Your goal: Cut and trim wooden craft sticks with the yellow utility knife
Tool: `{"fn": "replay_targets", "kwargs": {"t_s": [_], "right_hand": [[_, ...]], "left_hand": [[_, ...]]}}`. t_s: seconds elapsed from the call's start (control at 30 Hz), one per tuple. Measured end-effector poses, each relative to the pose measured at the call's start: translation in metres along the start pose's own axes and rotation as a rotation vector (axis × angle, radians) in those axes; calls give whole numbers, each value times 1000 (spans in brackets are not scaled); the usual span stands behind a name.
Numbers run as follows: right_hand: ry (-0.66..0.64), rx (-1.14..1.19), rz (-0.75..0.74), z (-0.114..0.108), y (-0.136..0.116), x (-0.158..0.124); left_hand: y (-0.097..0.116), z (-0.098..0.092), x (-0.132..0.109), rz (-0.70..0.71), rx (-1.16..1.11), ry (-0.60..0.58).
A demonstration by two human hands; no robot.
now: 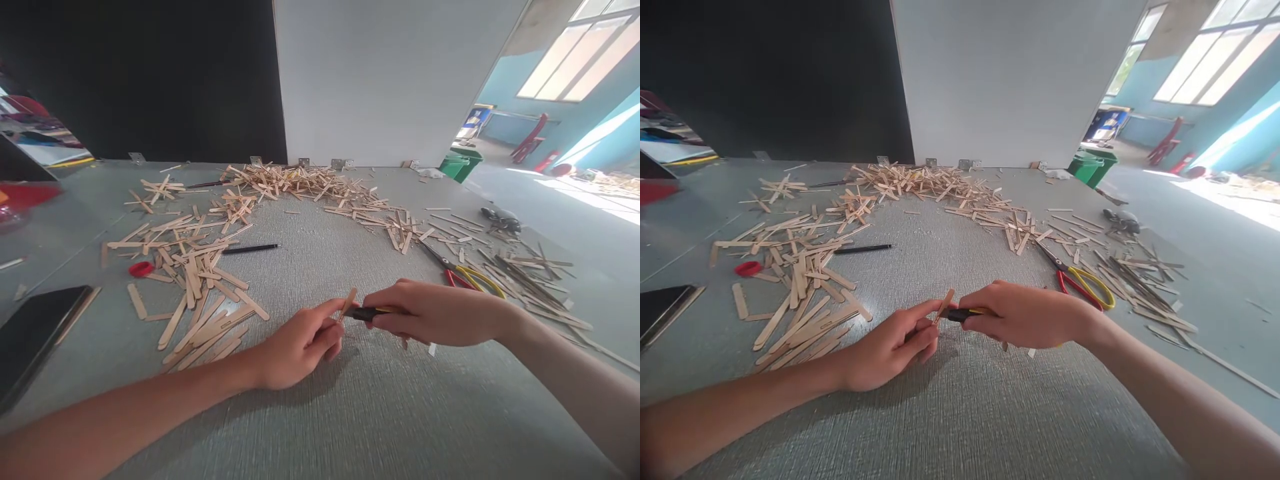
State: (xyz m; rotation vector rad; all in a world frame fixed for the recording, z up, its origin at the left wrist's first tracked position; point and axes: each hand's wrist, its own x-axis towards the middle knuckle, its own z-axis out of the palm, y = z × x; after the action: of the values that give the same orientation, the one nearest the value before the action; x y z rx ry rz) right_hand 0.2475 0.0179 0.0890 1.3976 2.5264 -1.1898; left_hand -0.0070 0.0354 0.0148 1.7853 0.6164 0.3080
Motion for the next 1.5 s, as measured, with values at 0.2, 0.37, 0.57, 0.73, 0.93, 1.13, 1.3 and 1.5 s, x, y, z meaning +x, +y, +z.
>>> {"fn": "replay_targets", "kwargs": {"t_s": [0.2,0.37,0.57,0.73,0.93,1.13,1.3,1.5], "right_hand": [[-78,174,-30,-3,3,6],[219,-289,-4,17,-6,2],[459,-925,-57,60,-16,-3],[479,-1084,-32,64,-17,2],[328,-1125,-20,58,-16,15],[348,-1195,18,62,-26,13],[302,-966,-11,54,-21,9],[335,-1174,81,67,-38,11]], "left_hand": [[-4,1,0,0,-25,19],[0,1,0,-43,-51,77],[1,2,-1,-55,-51,117],[-5,4,0,0,59,155],[-9,8,1,0,195,145],[-10,15,2,0,370,213],[-12,21,2,10,455,250],[-17,19,2,19,471,244]]}}
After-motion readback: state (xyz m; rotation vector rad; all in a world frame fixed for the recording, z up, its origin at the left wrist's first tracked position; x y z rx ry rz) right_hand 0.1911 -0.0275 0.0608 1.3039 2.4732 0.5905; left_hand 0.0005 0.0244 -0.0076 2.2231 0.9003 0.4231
